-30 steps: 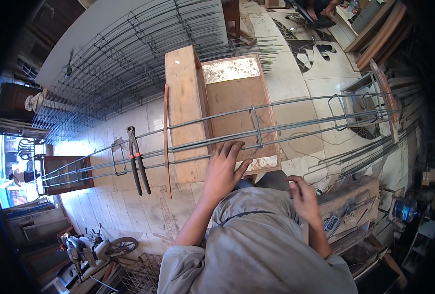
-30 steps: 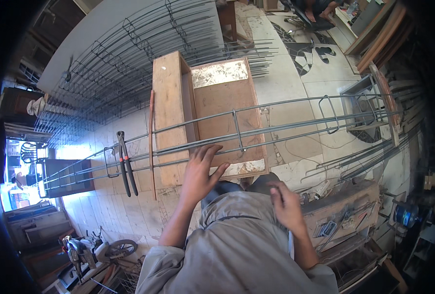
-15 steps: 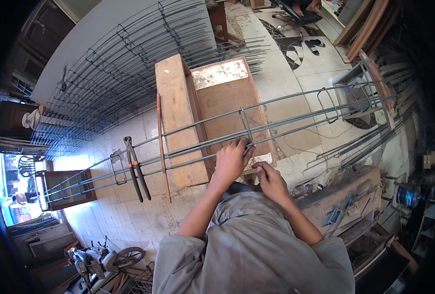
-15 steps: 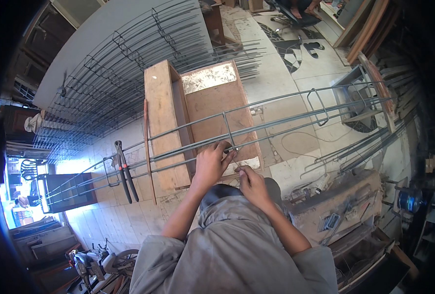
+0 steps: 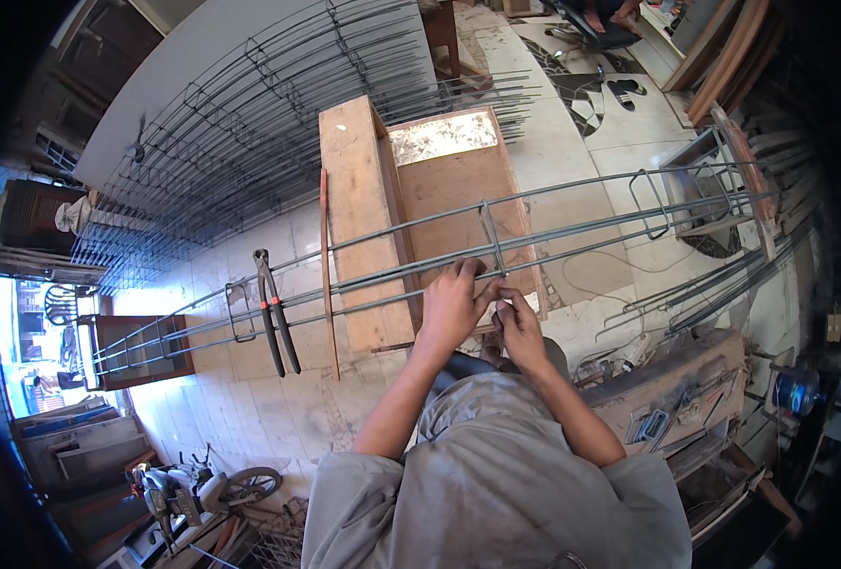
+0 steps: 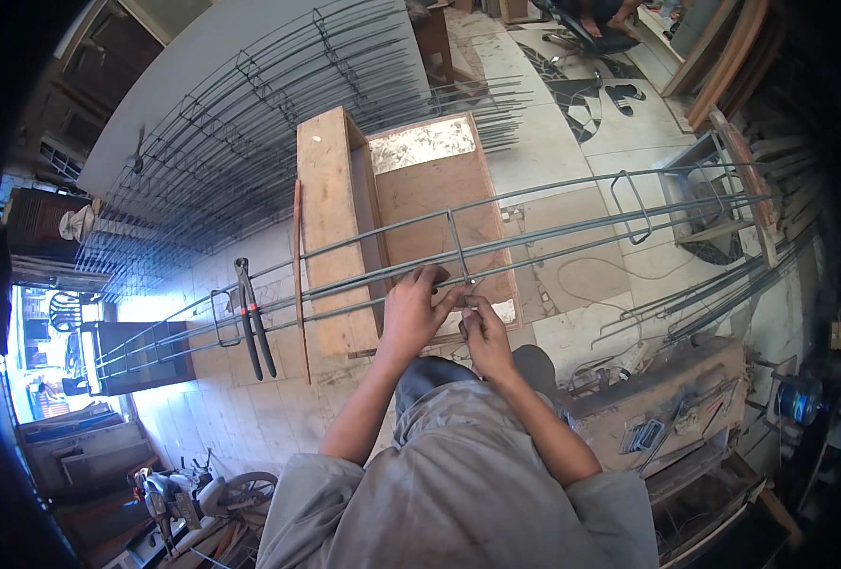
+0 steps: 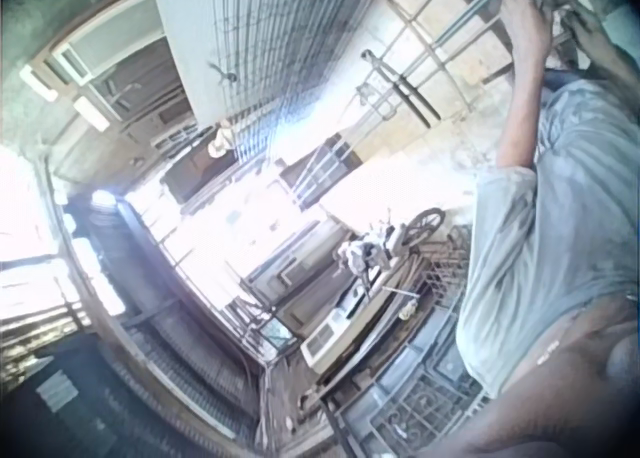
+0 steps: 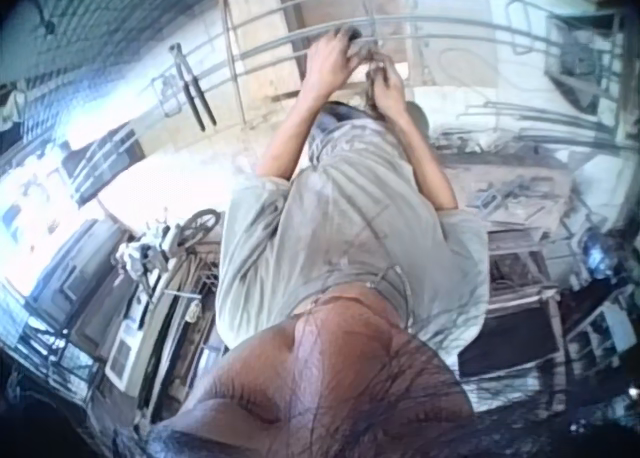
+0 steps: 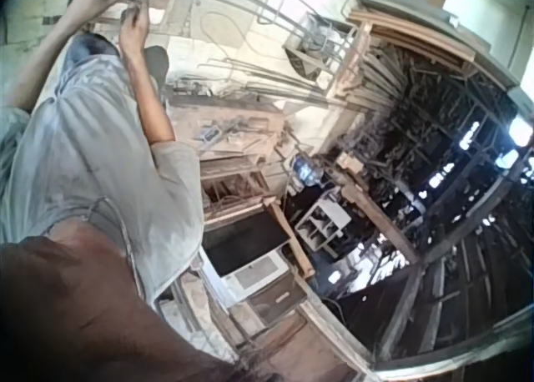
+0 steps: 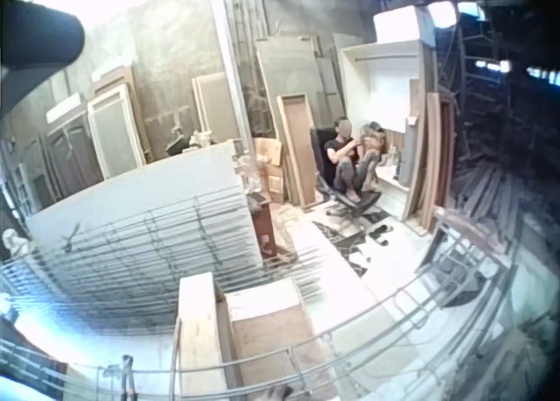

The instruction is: The person assembles a metal cage structure by hand and using pliers. The person positions metal rods against a wooden frame, threads thin wire around the intersections, and twists the wire tight with pliers to secure the joints.

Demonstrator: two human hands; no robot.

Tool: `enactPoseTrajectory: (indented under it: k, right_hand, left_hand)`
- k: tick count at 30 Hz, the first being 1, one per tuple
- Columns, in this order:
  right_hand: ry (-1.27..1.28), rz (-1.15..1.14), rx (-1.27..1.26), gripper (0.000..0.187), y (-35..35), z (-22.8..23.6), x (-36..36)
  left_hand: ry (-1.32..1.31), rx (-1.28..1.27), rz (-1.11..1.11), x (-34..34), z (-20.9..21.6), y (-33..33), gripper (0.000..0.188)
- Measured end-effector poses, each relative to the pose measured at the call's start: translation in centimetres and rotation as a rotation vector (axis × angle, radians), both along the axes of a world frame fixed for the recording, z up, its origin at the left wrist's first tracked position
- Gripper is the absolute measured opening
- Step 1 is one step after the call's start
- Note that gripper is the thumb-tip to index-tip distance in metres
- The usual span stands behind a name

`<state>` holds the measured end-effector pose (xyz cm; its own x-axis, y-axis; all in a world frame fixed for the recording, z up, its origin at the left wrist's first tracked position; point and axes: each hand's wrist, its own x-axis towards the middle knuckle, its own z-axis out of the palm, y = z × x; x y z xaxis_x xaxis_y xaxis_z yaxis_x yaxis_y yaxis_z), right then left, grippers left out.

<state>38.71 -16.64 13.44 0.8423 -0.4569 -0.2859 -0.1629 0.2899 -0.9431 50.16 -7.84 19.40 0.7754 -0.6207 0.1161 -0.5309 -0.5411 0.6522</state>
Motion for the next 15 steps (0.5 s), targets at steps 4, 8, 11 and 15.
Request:
enactPoseTrajectory:
  k: [4, 8, 11, 15]
  right_hand:
    - [-0.01, 0.071, -0.076, 0.018, -0.7, -0.3, 0.2]
    - [-0.053, 0.023, -0.158, 0.017, -0.7, -0.9, 0.4]
    - [-0.094, 0.006, -0.252, 0.018, -0.8, -1.3, 0.8]
    - [-0.052, 0.033, -0.263, 0.019, -1.3, -1.4, 0.7]
  left_hand:
    - [0.021, -0.01, 0.025, 0.0, -0.4, 0.9, 0.024]
    - [0.092, -0.056, -0.007, 0.1, 0.1, 0.6, 0.02]
    - [0.172, 0.06, -0.056, 1.1, 0.8, 0.3, 0.021]
    - [0.176, 0.123, -0.15, 2.4, 1.7, 0.0, 0.022]
